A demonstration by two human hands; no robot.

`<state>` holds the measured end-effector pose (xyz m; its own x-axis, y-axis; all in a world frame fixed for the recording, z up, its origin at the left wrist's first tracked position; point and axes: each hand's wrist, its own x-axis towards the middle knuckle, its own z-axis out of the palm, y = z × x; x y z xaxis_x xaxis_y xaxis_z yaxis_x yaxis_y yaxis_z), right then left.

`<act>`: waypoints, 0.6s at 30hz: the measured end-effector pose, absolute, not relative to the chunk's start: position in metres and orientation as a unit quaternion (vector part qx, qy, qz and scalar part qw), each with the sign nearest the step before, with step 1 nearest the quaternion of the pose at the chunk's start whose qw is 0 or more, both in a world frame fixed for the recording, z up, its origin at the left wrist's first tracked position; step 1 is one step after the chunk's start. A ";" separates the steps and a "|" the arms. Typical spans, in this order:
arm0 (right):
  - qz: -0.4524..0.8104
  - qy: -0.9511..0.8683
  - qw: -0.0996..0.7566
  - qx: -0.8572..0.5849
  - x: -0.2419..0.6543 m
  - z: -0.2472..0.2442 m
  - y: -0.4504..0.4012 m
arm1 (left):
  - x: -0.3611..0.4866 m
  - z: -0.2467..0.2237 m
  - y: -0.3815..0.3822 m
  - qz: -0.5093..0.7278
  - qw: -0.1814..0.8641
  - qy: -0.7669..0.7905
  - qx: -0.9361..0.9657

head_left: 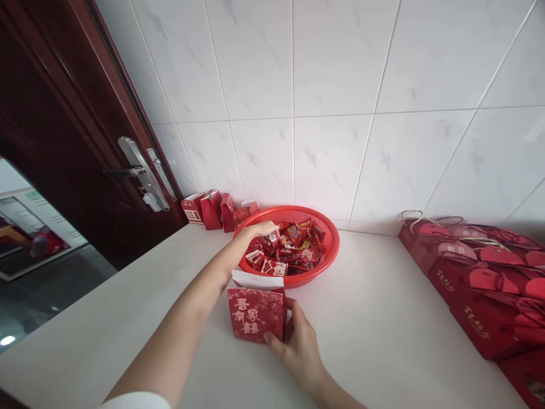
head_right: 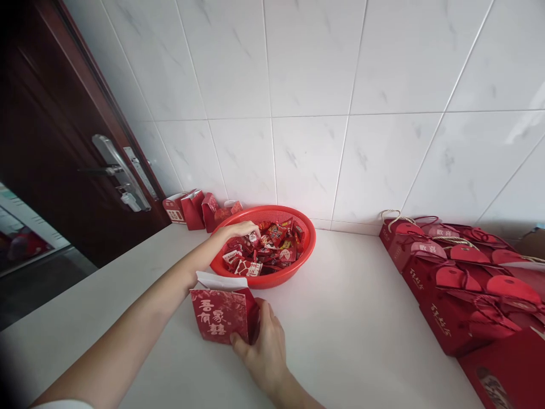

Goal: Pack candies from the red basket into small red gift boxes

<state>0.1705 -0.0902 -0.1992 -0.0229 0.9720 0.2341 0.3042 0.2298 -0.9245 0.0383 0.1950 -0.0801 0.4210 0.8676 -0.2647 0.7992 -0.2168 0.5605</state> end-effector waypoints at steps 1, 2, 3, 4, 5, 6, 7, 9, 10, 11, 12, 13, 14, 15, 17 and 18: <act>0.352 -0.623 0.474 -0.512 0.171 -0.199 -0.090 | 0.038 -0.080 0.195 0.054 0.325 0.532 0.780; 0.354 -0.623 0.474 -0.512 0.171 -0.199 -0.090 | 0.038 -0.080 0.195 0.058 0.323 0.527 0.784; 0.354 -0.622 0.475 -0.511 0.171 -0.199 -0.090 | 0.038 -0.079 0.195 0.063 0.320 0.520 0.790; 0.355 -0.622 0.476 -0.510 0.171 -0.199 -0.090 | 0.038 -0.079 0.195 0.068 0.315 0.512 0.796; 0.356 -0.620 0.477 -0.511 0.170 -0.199 -0.089 | 0.038 -0.078 0.194 0.071 0.310 0.505 0.802; 0.357 -0.618 0.478 -0.512 0.170 -0.199 -0.089 | 0.038 -0.077 0.194 0.074 0.305 0.498 0.808; 0.358 -0.616 0.477 -0.514 0.169 -0.199 -0.088 | 0.037 -0.076 0.194 0.075 0.299 0.493 0.814; 0.360 -0.614 0.473 -0.519 0.168 -0.199 -0.088 | 0.035 -0.076 0.194 0.078 0.288 0.486 0.822; 0.362 -0.615 0.470 -0.520 0.167 -0.198 -0.087 | 0.034 -0.076 0.194 0.079 0.282 0.483 0.825; 0.363 -0.616 0.468 -0.520 0.167 -0.198 -0.087 | 0.033 -0.076 0.195 0.082 0.276 0.481 0.828; 0.363 -0.618 0.466 -0.519 0.167 -0.198 -0.087 | 0.032 -0.076 0.195 0.087 0.271 0.478 0.831; 0.362 -0.619 0.466 -0.518 0.167 -0.198 -0.087 | 0.032 -0.077 0.195 0.093 0.266 0.477 0.833; 0.361 -0.620 0.468 -0.516 0.167 -0.198 -0.087 | 0.031 -0.077 0.195 0.101 0.260 0.475 0.834; 0.359 -0.621 0.469 -0.515 0.168 -0.198 -0.087 | 0.031 -0.077 0.195 0.111 0.255 0.475 0.835; 0.356 -0.621 0.472 -0.515 0.168 -0.198 -0.087 | 0.031 -0.076 0.194 0.132 0.245 0.476 0.834; 0.355 -0.620 0.472 -0.516 0.168 -0.197 -0.087 | 0.031 -0.076 0.193 0.143 0.240 0.476 0.834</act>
<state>0.1680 -0.0870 -0.1970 -0.0212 0.9754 0.2196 0.3050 0.2155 -0.9276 0.0314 0.1931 -0.0757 0.5057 0.8626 0.0099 0.7251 -0.4312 0.5369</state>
